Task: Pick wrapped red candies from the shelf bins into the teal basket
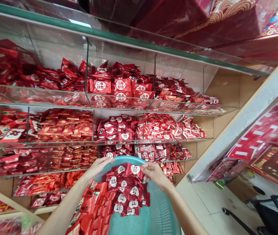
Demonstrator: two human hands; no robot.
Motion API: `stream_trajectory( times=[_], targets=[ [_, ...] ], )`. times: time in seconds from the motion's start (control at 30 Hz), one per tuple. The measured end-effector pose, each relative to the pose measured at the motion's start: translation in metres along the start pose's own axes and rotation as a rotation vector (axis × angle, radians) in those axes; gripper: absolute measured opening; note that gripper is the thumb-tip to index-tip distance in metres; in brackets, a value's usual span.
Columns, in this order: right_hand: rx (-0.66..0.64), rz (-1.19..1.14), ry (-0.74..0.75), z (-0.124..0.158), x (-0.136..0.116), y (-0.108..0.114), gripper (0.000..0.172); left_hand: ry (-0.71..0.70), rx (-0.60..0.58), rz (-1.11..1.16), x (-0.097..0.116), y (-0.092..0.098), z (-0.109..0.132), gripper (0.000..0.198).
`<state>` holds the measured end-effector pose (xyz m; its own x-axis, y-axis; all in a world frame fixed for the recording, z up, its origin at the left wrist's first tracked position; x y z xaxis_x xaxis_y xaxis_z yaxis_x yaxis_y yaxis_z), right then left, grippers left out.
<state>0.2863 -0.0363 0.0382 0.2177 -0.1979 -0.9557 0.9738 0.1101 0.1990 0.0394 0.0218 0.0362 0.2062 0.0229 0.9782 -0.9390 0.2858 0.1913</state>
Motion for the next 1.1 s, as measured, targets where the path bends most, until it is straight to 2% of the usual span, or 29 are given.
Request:
stream_trajectory(
  times=[0.17,0.3,0.5,0.57,0.73,0.8,0.87,0.93,1.1],
  targets=[
    [-0.07,0.073,-0.152,0.007,0.021,-0.019,0.027,-0.002,-0.015,-0.005,-0.004,0.0,-0.002,0.049],
    [-0.066,0.097,-0.183,0.002,0.024,-0.032,0.019,-0.009,-0.012,-0.017,-0.004,0.0,-0.003,0.048],
    [-0.01,0.083,-0.141,-0.014,0.023,-0.048,0.01,0.005,-0.001,-0.038,-0.006,0.001,-0.004,0.049],
    [0.033,0.085,-0.115,-0.019,0.026,-0.051,0.013,0.005,0.003,-0.038,-0.005,0.001,-0.004,0.05],
    [0.1,0.157,-0.055,-0.025,0.038,-0.051,0.018,-0.01,-0.01,-0.01,-0.004,0.0,-0.003,0.05],
    [0.137,0.223,-0.038,-0.025,0.036,-0.045,0.019,-0.018,-0.019,-0.011,-0.007,0.0,-0.003,0.05],
    [0.17,0.31,0.027,-0.024,0.021,-0.04,0.019,-0.029,-0.026,-0.031,-0.01,-0.001,-0.004,0.049],
    [0.18,0.405,0.144,-0.022,-0.01,-0.038,0.017,-0.043,-0.028,-0.049,-0.012,-0.001,-0.006,0.05],
    [0.231,0.557,0.479,-0.022,-0.121,-0.051,0.019,-0.042,-0.003,-0.039,-0.017,0.001,-0.009,0.051]
  ],
)
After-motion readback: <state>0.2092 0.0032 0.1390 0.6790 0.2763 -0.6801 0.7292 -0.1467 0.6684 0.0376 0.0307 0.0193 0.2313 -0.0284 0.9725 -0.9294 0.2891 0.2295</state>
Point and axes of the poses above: each hand's wrist, its own z-axis away from the middle knuckle, its own y-axis out of the back of the hand, x = y × z, the point moved 6 cm from there along -z, towards the middle knuckle, and after that the axes turned 2 degrees about -y, right-handed, at the moved point
